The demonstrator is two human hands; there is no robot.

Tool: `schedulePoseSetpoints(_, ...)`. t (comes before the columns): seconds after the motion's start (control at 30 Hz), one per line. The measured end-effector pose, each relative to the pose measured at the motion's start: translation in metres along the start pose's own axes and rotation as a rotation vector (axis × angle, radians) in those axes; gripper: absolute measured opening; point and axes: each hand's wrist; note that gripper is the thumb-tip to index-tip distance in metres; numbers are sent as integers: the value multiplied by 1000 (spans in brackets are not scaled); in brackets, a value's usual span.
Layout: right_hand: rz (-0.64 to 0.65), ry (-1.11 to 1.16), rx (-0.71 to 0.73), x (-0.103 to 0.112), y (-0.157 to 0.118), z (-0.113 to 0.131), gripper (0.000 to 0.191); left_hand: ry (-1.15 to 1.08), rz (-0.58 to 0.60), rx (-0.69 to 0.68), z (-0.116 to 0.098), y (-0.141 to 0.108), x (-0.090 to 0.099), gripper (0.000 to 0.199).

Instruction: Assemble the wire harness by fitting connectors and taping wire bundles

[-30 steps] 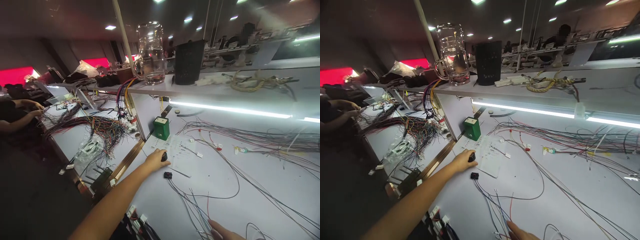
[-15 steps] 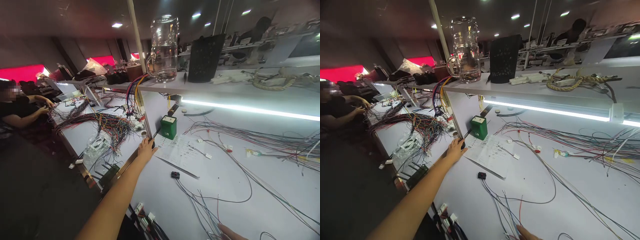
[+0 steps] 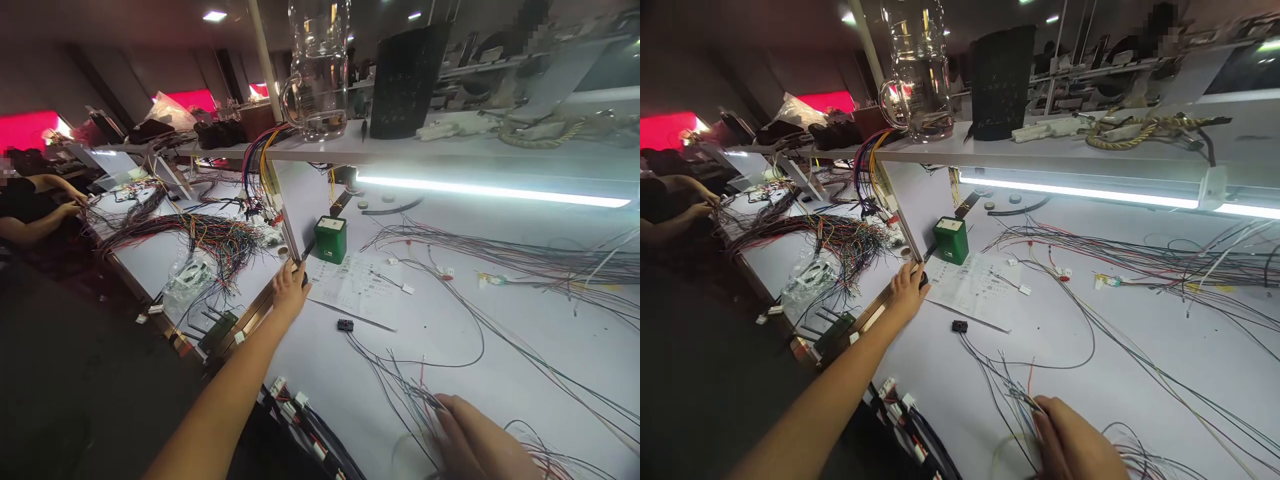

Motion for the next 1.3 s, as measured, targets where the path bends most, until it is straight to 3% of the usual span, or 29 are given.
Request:
schedulePoseSetpoints(0.07,-11,-27,-39,10,10,12,32,-149,45,-126,-17,-14,10,50)
schedulePoseSetpoints(0.17,31,-80,-27,23,27,27,36,-347,228,-368,-45,-41,19,38)
schedulePoseSetpoints(0.23,72,-103,16,29,39,35,37,-402,305,-436,-58,-58,20,33)
schedulePoseSetpoints(0.3,88,-118,41,35,51,42,36,-433,338,-418,-65,-68,20,34)
schedulePoseSetpoints(0.43,67,-136,57,47,71,63,36,-479,360,-226,-62,-70,19,47)
schedulePoseSetpoints(0.57,13,-81,96,47,96,96,31,-580,390,-36,-56,-56,22,31)
schedulePoseSetpoints(0.7,-35,-36,216,14,129,123,26,-737,371,112,-55,-36,18,33)
schedulePoseSetpoints(0.83,34,-95,172,-35,163,135,28,-927,420,209,-56,-26,10,43)
schedulePoseSetpoints(0.97,139,-175,138,-76,180,126,28,-1152,532,290,-48,-28,2,42)
schedulePoseSetpoints(1.1,239,-263,136,-101,179,107,33,-1317,598,385,-34,-32,-4,48)
schedulePoseSetpoints(1.2,254,-300,133,-109,177,96,34,-1109,487,291,-30,-32,0,40)
schedulePoseSetpoints(1.3,261,-305,133,-112,178,91,34,-855,239,145,-27,-28,5,35)
Point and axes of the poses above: each hand's wrist, its own y-axis towards the middle knuckle, its own x-axis out of the back of the hand, z = x × y, and after that the axes turned 11 degrees about -z, right-handed
